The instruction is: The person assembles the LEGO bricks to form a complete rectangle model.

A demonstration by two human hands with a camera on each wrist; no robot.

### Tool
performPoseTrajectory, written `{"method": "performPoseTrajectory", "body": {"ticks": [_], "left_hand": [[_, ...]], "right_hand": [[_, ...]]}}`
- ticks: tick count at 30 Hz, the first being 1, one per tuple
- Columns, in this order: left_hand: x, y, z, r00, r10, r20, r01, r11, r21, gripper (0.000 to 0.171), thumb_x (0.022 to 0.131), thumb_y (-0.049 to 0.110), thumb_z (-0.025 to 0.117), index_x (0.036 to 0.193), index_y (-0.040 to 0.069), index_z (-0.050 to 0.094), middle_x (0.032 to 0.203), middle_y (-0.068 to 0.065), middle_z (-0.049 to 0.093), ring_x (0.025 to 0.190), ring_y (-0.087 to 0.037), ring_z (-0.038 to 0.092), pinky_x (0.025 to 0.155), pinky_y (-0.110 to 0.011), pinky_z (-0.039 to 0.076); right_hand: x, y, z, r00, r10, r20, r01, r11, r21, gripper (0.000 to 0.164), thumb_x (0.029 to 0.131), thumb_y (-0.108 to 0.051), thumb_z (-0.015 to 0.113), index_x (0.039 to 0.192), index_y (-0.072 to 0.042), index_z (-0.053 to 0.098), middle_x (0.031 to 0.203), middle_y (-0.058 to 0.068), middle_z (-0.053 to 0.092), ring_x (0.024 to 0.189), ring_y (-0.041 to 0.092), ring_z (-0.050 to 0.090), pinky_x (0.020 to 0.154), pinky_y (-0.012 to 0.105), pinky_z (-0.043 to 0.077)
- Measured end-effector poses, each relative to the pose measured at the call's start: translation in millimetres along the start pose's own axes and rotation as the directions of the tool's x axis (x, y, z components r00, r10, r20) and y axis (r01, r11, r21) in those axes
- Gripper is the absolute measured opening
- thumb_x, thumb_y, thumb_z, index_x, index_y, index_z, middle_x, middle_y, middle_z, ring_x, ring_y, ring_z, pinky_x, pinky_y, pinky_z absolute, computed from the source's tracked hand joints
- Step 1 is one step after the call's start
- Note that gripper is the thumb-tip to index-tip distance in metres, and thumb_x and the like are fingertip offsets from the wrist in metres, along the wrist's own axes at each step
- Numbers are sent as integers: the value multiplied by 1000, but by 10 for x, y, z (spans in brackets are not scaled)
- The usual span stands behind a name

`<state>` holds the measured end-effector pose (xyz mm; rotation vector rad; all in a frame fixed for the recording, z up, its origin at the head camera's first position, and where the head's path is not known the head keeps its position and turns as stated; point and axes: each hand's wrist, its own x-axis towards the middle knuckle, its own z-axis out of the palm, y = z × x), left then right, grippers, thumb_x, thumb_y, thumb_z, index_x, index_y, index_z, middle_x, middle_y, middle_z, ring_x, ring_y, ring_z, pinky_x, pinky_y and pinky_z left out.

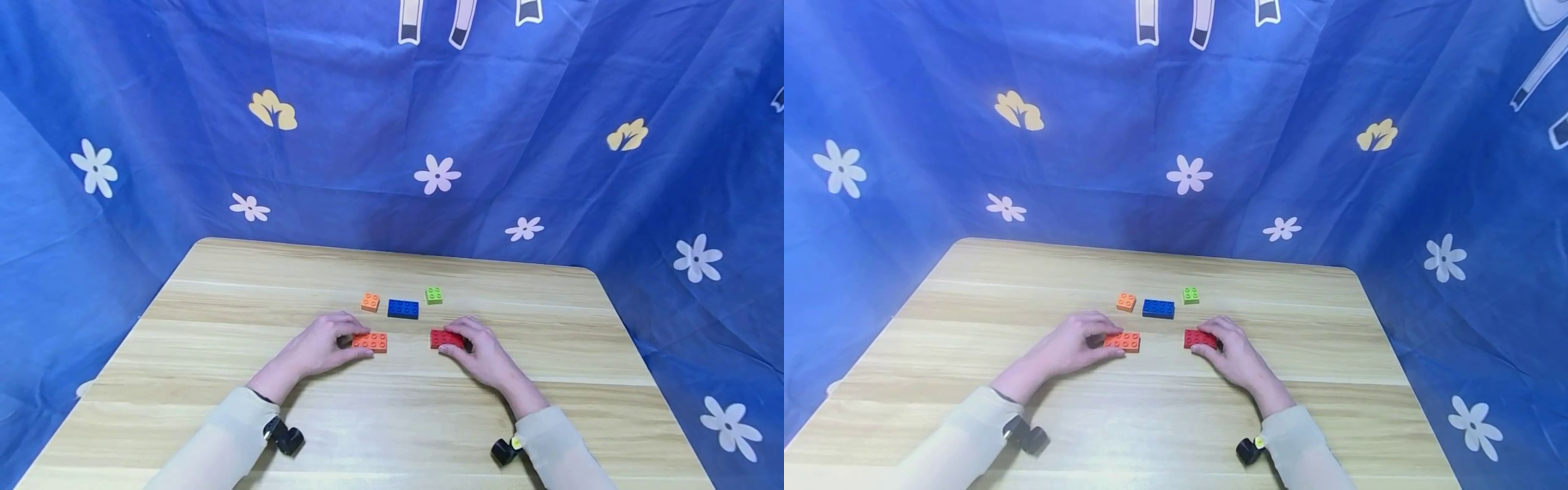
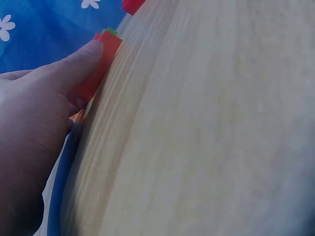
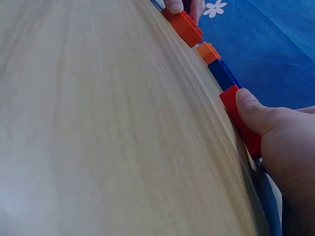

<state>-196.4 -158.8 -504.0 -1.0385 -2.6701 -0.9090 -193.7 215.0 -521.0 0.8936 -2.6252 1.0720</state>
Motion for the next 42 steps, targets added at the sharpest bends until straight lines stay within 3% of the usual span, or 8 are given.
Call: {"method": "performPoseTrajectory", "body": {"ticks": [7, 17, 42], "left_hand": [[10, 4, 4, 1000, -25, 7, 26, 999, -45, 46, 88, 47, 86, 120, 14, 80, 112, 7, 75, 105, -12, 69, 96, -38, 58], [41, 15, 19, 1000, -25, 17, 26, 998, -58, 45, 89, 44, 87, 120, 12, 80, 112, 6, 75, 105, -12, 69, 96, -38, 58], [117, 91, 116, 999, -34, 31, 36, 997, -75, 46, 90, 48, 84, 121, 14, 80, 114, 7, 74, 107, -12, 68, 98, -38, 57]], "right_hand": [[-6, 5, -1, 1000, 6, -8, -6, 1000, 8, 36, 94, -28, 84, 125, -10, 77, 118, -4, 71, 112, 17, 65, 97, 43, 56], [-25, -5, -12, 998, 56, 6, -56, 998, 26, 35, 93, -28, 85, 123, -13, 78, 115, -7, 71, 109, 14, 65, 95, 41, 57], [-50, -111, 75, 998, 65, 6, -65, 995, 73, 33, 92, -28, 87, 120, -14, 79, 113, -12, 69, 109, 12, 64, 95, 39, 56]]}}
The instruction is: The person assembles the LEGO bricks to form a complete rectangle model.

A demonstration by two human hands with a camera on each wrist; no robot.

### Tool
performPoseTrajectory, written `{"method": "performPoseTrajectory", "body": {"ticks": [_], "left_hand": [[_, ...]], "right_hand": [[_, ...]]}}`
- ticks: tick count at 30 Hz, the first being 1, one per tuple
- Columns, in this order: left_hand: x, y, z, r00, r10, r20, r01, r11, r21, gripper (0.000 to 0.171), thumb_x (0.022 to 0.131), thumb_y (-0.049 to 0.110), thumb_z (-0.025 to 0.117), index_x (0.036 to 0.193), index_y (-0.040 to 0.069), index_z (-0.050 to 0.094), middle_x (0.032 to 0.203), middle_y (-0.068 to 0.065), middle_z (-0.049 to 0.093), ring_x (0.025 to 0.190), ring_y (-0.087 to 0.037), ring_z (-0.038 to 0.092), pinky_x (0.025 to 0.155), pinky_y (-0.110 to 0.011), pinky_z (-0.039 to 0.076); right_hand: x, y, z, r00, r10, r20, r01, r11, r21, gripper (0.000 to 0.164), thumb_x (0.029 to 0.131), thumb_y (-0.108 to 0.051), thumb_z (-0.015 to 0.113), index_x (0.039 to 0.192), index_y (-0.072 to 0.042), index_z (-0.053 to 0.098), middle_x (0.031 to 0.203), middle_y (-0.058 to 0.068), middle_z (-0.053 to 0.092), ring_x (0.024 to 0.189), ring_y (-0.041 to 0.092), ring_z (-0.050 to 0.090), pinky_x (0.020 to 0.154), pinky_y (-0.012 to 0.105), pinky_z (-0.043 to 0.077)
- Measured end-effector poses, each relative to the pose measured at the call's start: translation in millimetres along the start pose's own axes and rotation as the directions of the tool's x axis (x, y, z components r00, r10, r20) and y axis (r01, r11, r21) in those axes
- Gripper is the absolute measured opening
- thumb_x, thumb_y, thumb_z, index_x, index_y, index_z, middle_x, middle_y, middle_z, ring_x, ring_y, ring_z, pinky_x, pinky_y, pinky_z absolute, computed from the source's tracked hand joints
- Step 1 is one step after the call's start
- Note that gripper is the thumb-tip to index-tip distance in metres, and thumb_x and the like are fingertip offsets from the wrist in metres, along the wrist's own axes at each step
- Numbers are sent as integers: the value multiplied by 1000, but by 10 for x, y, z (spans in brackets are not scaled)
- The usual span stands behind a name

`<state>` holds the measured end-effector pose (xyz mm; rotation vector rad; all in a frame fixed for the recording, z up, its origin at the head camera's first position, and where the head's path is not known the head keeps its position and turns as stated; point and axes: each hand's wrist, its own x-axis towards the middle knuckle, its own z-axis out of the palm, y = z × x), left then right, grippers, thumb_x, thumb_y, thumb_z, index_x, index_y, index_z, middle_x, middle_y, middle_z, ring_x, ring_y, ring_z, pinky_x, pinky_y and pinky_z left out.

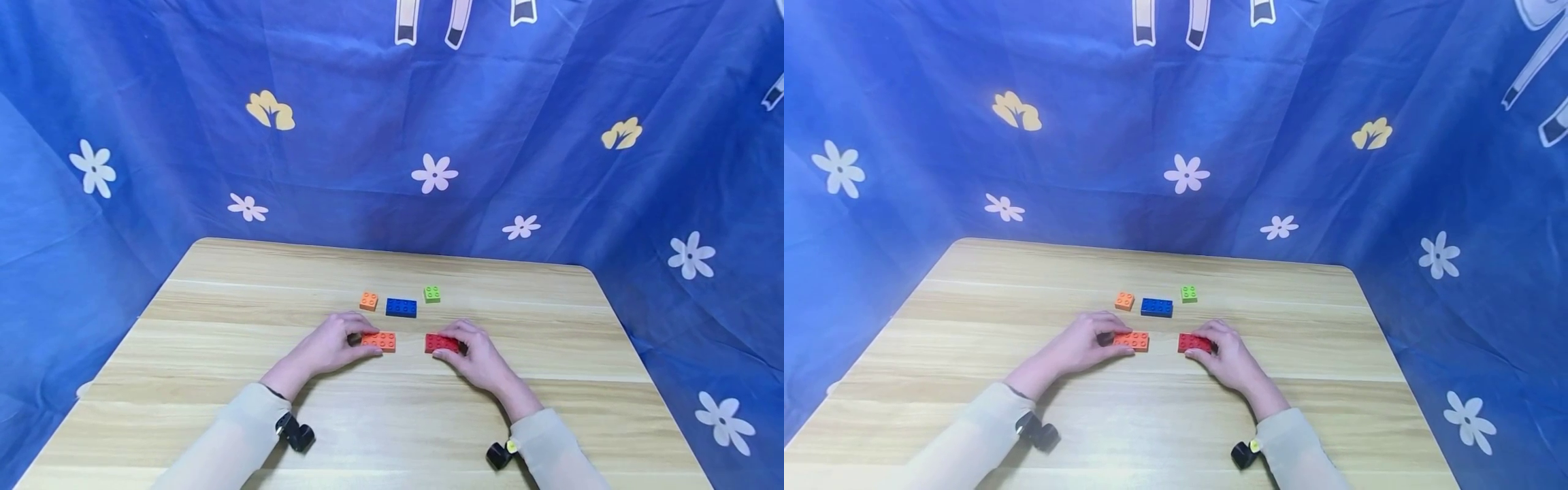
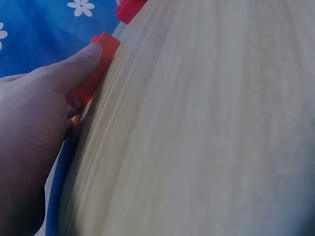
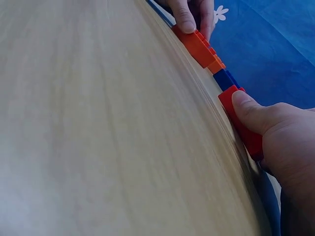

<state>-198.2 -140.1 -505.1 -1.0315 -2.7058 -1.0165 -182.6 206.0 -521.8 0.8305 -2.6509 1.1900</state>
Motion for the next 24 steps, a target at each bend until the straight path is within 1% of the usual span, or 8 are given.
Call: {"method": "performPoseTrajectory", "body": {"ticks": [6, 10, 17, 24], "left_hand": [[23, 19, 26, 1000, 9, 1, -9, 1000, -7, 44, 90, 44, 85, 122, 13, 80, 114, 5, 75, 108, -13, 68, 98, -39, 56], [32, 19, 42, 1000, 3, -1, -3, 1000, -9, 44, 90, 45, 85, 121, 13, 80, 114, 6, 75, 109, -13, 68, 100, -39, 55], [49, 35, 53, 1000, 7, -3, -7, 1000, -13, 44, 90, 45, 85, 121, 14, 80, 114, 6, 75, 109, -13, 68, 101, -39, 55], [61, 71, 57, 1000, -2, 5, 2, 1000, -13, 45, 90, 45, 85, 121, 13, 80, 114, 6, 75, 110, -14, 68, 103, -41, 53]], "right_hand": [[11, -21, 42, 1000, -16, -4, 16, 1000, -8, 34, 91, -29, 87, 121, -13, 79, 113, -12, 70, 109, 12, 64, 97, 41, 56], [23, -40, 59, 1000, -11, 3, 11, 1000, 2, 34, 91, -28, 87, 121, -12, 79, 114, -10, 70, 111, 13, 64, 99, 41, 55], [43, -60, 77, 1000, 16, 24, -16, 1000, 2, 35, 92, -30, 86, 122, -13, 79, 113, -11, 69, 110, 11, 63, 98, 39, 55], [59, -72, 99, 1000, 4, 22, -4, 1000, 0, 36, 92, -30, 86, 123, -12, 78, 115, -10, 70, 112, 12, 63, 100, 41, 55]]}}
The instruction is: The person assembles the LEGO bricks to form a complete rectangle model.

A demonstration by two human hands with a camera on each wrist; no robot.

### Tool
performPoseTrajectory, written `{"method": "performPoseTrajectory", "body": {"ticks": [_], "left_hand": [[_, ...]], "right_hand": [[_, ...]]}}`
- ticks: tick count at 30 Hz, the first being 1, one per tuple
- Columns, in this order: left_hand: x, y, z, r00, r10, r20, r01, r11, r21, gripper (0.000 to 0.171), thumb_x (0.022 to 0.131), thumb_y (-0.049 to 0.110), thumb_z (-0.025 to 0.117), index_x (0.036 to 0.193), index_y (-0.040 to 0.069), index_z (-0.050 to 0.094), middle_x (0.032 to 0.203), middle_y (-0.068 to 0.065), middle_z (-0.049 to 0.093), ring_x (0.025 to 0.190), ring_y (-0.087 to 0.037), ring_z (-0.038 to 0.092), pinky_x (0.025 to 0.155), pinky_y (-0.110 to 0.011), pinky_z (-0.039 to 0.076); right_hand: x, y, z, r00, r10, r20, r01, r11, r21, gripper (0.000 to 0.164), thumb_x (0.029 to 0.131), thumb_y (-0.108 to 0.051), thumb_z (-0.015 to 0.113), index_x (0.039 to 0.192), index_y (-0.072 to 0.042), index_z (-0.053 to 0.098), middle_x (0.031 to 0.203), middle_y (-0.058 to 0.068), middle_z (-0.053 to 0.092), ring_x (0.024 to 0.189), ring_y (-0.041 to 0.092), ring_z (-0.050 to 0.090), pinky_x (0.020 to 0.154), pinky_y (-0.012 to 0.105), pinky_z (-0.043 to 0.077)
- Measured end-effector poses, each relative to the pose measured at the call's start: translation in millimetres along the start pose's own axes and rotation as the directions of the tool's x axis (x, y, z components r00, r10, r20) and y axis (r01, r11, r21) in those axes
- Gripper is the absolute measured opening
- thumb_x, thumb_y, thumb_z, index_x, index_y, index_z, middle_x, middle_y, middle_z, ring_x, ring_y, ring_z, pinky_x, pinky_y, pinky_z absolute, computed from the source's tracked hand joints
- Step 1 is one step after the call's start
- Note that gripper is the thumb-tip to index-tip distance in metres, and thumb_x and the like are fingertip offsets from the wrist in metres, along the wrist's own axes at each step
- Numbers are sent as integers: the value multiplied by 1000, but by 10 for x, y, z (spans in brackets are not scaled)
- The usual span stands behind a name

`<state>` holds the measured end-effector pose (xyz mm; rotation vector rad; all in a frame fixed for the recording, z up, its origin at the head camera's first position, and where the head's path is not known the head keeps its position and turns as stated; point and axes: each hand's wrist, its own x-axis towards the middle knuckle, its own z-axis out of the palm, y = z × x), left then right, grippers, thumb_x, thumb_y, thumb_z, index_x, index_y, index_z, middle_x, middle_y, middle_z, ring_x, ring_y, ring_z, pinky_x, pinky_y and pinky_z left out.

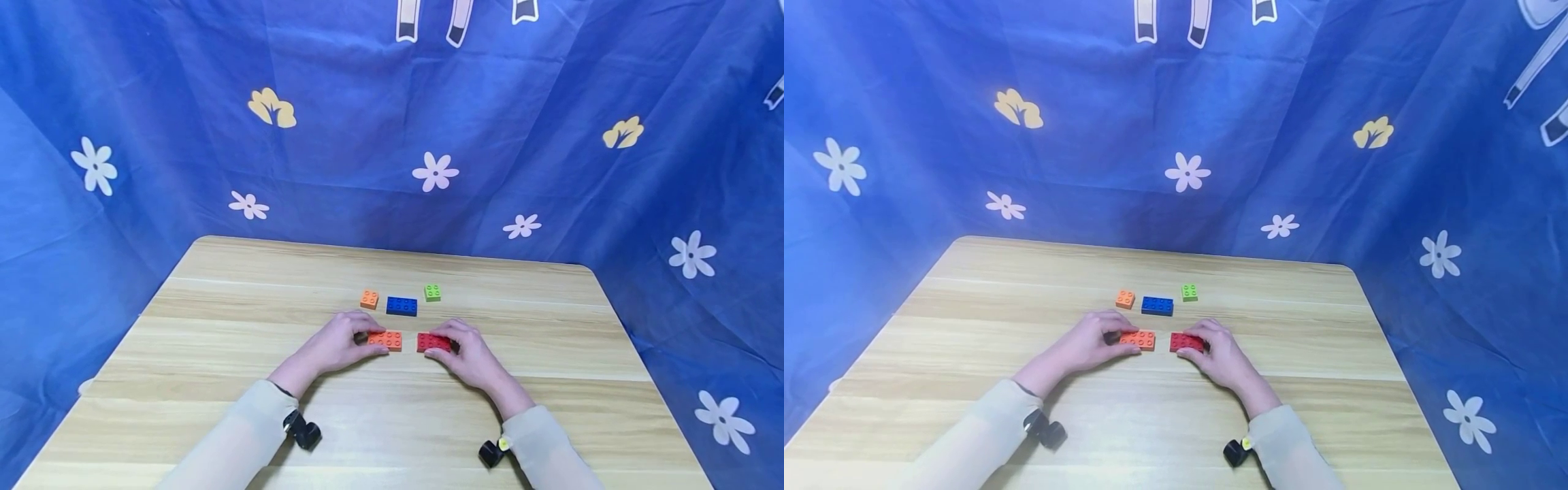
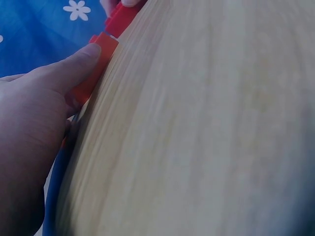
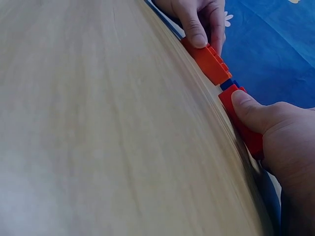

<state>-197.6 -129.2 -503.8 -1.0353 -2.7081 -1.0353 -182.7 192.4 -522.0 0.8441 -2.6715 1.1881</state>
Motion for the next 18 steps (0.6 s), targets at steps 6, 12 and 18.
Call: {"method": "performPoseTrajectory", "body": {"ticks": [6, 12, 18], "left_hand": [[16, -2, 17, 1000, -6, -4, 6, 1000, 6, 45, 90, 46, 85, 121, 14, 80, 115, 5, 75, 110, -15, 68, 103, -41, 54], [27, 3, 32, 1000, 0, -14, 0, 1000, 13, 45, 89, 47, 86, 121, 15, 80, 114, 6, 75, 110, -15, 68, 102, -41, 54], [38, 16, 49, 999, 24, -32, -24, 1000, 10, 44, 89, 44, 87, 119, 13, 81, 112, 5, 75, 109, -18, 69, 101, -44, 55]], "right_hand": [[23, -13, 16, 1000, -8, 0, 8, 1000, -1, 36, 93, -32, 85, 123, -13, 78, 115, -11, 69, 112, 11, 63, 100, 40, 54], [35, -25, 25, 1000, -22, -4, 22, 1000, 6, 35, 93, -30, 85, 122, -12, 79, 113, -11, 69, 110, 11, 63, 98, 39, 55], [42, -32, 31, 1000, -22, -2, 22, 1000, 14, 34, 93, -30, 85, 122, -13, 79, 114, -11, 70, 111, 11, 63, 97, 39, 55]]}}
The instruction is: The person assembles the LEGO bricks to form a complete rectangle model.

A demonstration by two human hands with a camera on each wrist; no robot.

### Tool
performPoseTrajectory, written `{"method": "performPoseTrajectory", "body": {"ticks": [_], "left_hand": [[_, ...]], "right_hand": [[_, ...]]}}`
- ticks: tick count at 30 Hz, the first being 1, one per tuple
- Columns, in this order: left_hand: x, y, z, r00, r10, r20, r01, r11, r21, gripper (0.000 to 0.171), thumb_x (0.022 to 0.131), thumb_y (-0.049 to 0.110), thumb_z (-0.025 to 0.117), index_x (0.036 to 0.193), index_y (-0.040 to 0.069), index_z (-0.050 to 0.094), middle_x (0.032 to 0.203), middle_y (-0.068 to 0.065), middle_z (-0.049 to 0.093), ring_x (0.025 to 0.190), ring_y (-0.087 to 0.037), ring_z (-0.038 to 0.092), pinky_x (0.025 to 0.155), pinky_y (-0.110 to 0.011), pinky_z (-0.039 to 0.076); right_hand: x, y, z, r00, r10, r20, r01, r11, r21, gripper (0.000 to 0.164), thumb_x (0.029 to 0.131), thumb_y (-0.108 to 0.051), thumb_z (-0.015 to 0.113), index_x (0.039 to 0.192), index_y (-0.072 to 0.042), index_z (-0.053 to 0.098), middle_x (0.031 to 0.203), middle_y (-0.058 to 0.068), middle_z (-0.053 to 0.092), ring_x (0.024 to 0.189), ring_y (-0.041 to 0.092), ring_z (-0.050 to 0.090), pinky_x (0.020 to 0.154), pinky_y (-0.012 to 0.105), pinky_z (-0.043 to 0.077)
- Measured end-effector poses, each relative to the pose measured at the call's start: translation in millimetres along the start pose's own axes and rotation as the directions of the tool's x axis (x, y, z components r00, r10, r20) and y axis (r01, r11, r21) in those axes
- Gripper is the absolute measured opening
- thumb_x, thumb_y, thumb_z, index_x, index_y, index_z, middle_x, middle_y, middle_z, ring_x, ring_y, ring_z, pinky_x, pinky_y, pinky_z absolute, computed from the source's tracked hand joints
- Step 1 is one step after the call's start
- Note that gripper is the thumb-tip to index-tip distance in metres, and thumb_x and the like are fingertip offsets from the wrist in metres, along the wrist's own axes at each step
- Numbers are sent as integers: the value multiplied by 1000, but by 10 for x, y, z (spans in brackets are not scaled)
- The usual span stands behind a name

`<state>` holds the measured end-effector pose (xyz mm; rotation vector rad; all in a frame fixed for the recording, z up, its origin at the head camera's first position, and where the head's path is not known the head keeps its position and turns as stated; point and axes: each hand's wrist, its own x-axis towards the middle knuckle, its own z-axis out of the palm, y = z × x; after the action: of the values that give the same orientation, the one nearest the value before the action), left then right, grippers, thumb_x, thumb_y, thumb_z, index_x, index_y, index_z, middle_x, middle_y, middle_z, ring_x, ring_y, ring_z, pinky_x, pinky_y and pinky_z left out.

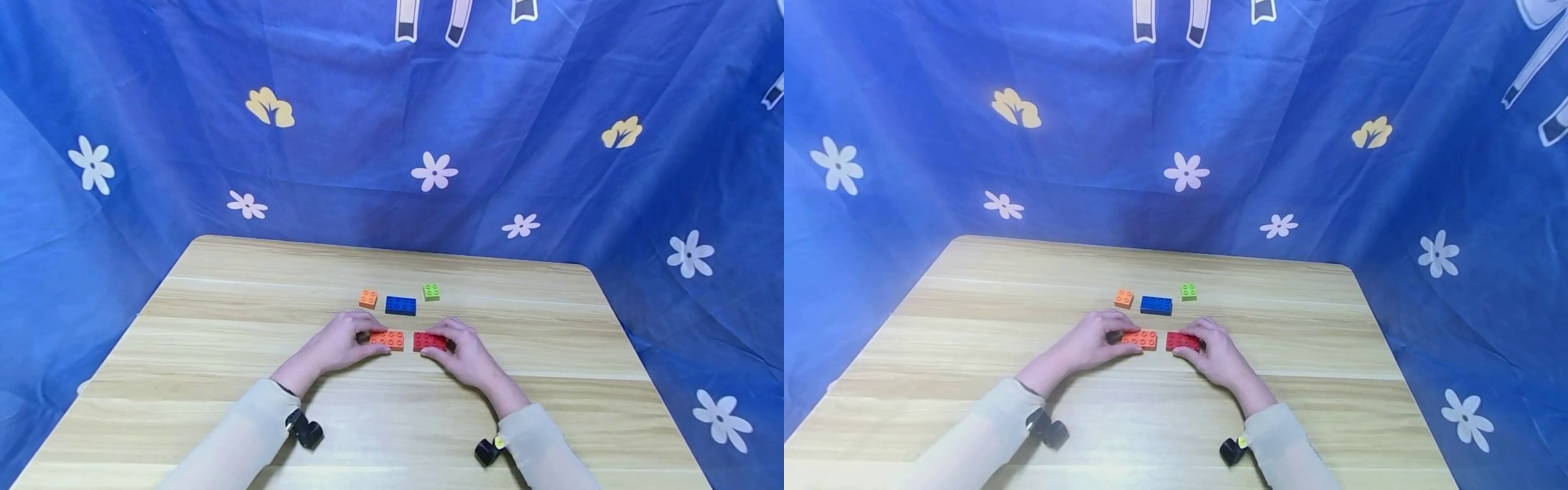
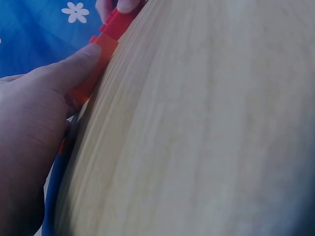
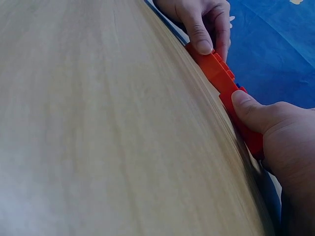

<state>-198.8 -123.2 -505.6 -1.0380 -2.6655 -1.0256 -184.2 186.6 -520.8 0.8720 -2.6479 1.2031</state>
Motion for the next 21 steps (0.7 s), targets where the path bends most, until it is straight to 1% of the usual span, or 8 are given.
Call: {"method": "performPoseTrajectory", "body": {"ticks": [7, 15, 21], "left_hand": [[6, -21, 30, 1000, 16, -10, -16, 1000, 7, 42, 89, 44, 87, 118, 14, 81, 111, 6, 75, 108, -16, 69, 99, -41, 56], [11, -28, 38, 1000, 3, 2, -3, 1000, 2, 43, 90, 46, 86, 119, 15, 81, 111, 6, 75, 108, -16, 69, 100, -40, 55], [24, -14, 47, 1000, 4, -2, -4, 1000, 14, 44, 89, 46, 86, 119, 15, 81, 111, 7, 75, 109, -15, 68, 100, -40, 55]], "right_hand": [[9, 2, 25, 1000, 4, 4, -4, 1000, 5, 34, 93, -30, 85, 122, -13, 79, 113, -11, 69, 110, 10, 63, 97, 38, 55], [28, -13, 43, 1000, 19, 14, -19, 1000, 11, 35, 92, -30, 86, 123, -14, 79, 113, -13, 69, 110, 9, 63, 97, 37, 55], [41, -27, 62, 1000, 9, 14, -9, 1000, -1, 36, 93, -31, 85, 124, -13, 78, 114, -12, 69, 110, 10, 63, 96, 37, 55]]}}
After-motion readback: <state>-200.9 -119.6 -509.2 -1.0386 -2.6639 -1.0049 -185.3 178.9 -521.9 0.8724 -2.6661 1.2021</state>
